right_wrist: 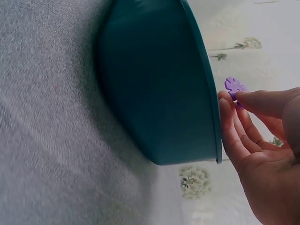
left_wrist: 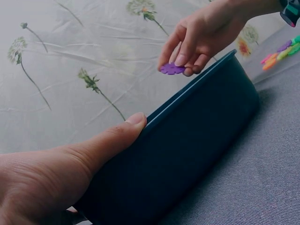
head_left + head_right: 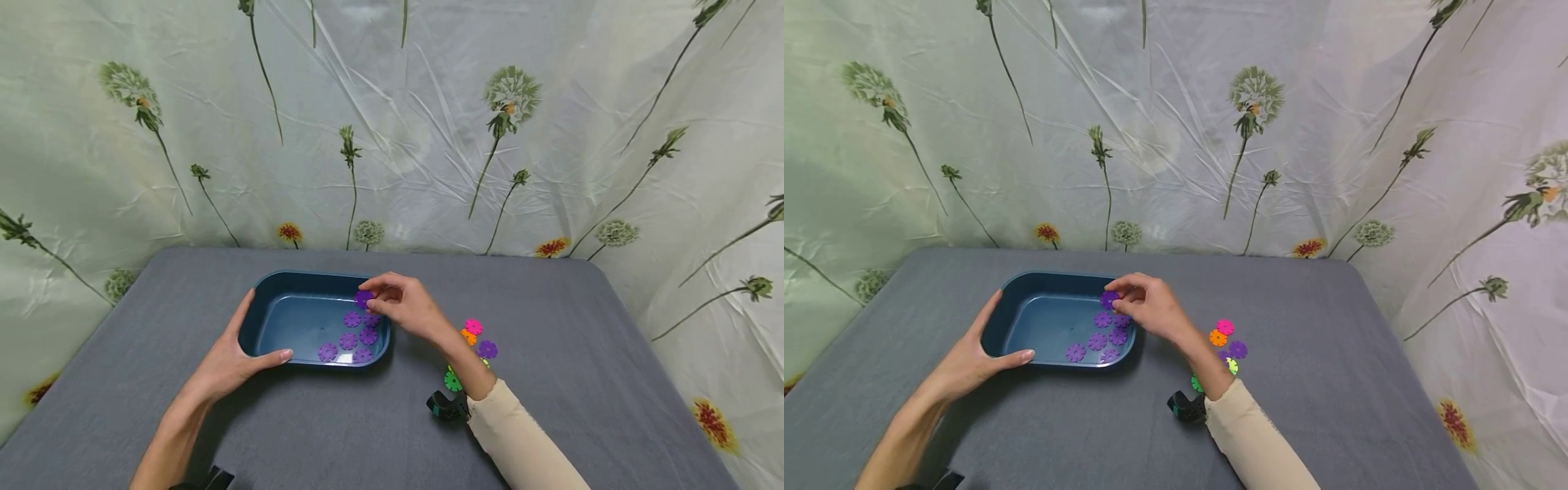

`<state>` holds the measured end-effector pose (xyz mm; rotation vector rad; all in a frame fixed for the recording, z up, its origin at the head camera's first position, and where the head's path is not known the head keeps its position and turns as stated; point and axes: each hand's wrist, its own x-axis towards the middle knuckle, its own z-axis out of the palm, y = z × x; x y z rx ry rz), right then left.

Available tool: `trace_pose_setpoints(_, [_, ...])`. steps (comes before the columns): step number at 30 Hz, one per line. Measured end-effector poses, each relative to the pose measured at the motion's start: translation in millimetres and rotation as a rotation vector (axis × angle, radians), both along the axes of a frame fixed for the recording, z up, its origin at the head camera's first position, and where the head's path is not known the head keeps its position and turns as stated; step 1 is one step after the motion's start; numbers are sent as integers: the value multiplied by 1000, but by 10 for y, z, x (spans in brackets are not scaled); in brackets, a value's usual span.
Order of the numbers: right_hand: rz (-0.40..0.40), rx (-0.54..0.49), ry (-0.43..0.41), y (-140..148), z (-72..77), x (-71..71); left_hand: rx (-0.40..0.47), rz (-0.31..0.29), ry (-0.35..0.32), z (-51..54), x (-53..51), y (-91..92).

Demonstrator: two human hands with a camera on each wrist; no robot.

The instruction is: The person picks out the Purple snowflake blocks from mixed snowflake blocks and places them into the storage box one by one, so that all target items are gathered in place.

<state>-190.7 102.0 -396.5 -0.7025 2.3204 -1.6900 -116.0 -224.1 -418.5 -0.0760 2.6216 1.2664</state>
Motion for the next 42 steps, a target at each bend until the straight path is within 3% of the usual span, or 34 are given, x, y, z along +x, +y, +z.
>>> trace_pose_setpoints(9, [38, 77, 33, -140, 7, -6, -2, 0, 0, 3, -4, 3])
trace_pose_setpoints(20, [84, 156, -7, -308, 9, 12, 0, 18, -7, -2, -15, 26])
trace_pose_setpoints(36, [150, 447, 20, -556, 53, -43, -8, 19, -10, 9, -14, 34])
trace_pose_setpoints(42, [158, 515, -7, -599, 49, -71, -13, 24, -9, 5, -3, 51])
